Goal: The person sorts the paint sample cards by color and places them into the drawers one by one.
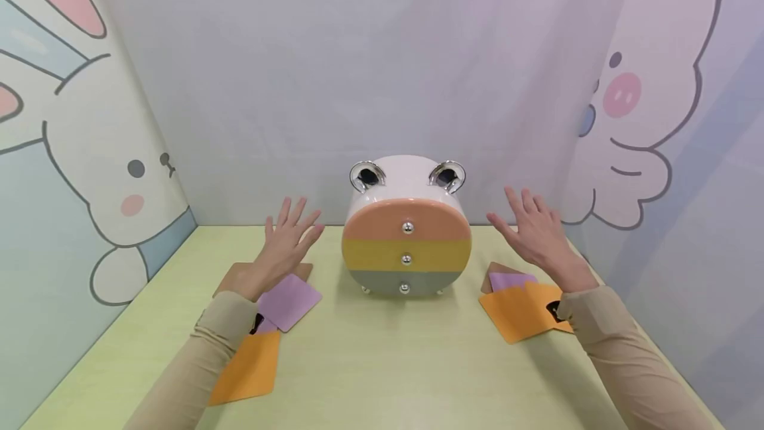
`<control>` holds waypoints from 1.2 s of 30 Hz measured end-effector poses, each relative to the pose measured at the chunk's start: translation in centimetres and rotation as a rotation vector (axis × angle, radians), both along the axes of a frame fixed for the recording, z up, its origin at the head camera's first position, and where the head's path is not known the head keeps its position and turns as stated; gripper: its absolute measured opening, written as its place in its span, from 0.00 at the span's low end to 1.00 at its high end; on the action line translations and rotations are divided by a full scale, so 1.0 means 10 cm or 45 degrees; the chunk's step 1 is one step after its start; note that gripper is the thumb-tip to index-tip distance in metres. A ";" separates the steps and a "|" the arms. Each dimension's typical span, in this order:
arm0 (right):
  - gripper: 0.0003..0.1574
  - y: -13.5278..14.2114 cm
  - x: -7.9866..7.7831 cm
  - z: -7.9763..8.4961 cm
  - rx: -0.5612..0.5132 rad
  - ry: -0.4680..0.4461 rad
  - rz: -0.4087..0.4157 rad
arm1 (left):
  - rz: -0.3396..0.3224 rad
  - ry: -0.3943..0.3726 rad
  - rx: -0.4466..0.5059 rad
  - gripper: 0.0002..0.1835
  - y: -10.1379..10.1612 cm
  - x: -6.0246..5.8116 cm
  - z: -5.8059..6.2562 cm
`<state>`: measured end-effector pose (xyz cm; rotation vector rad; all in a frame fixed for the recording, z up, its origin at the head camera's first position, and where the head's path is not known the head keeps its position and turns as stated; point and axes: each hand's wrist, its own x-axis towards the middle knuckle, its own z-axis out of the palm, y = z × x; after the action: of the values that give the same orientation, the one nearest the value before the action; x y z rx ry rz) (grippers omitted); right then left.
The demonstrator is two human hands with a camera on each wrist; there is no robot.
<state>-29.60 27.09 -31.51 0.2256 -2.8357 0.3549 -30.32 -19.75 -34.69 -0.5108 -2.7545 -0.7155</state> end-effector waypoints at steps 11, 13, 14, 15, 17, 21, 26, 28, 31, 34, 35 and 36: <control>0.46 -0.08 0.08 0.12 -0.026 0.127 0.091 | -0.157 0.079 0.242 0.28 0.39 0.13 0.51; 0.41 -0.11 0.10 0.13 -0.045 0.211 0.110 | -0.150 0.034 0.262 0.27 0.45 0.12 0.57; 0.38 -0.13 0.10 0.14 -0.059 0.263 0.124 | -0.145 0.010 0.270 0.27 0.48 0.11 0.59; 0.35 -0.15 0.11 0.14 -0.075 0.321 0.141 | -0.141 -0.027 0.286 0.26 0.50 0.10 0.61; 0.29 -0.19 0.13 0.14 -0.106 0.442 0.182 | -0.134 -0.101 0.326 0.26 0.54 0.08 0.63; 0.17 -0.34 0.17 0.13 -0.205 0.717 0.319 | -0.146 -0.238 0.459 0.25 0.61 0.06 0.65; 0.13 -0.64 0.26 0.11 -0.611 0.755 0.595 | -0.159 -0.297 0.560 0.26 0.65 0.07 0.67; 0.14 -0.79 0.32 0.10 -0.842 0.629 0.693 | -0.161 -0.300 0.575 0.26 0.65 0.07 0.68; 0.17 -1.01 0.45 0.14 -1.157 0.267 0.702 | -0.174 -0.297 0.591 0.26 0.66 0.06 0.68; 0.25 -1.21 0.50 0.12 -1.363 -0.164 0.573 | -0.179 -0.297 0.600 0.26 0.66 0.06 0.68; 0.28 -1.26 0.51 0.11 -1.408 -0.291 0.529 | -0.179 -0.298 0.602 0.26 0.66 0.06 0.68; 0.31 -1.31 0.49 0.08 -1.453 -0.394 0.497 | -0.176 -0.300 0.603 0.26 0.67 0.05 0.68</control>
<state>-24.71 14.00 -30.71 0.4798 -2.3296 2.0878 -29.78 -13.09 -27.85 -0.5401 -2.6297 -1.4949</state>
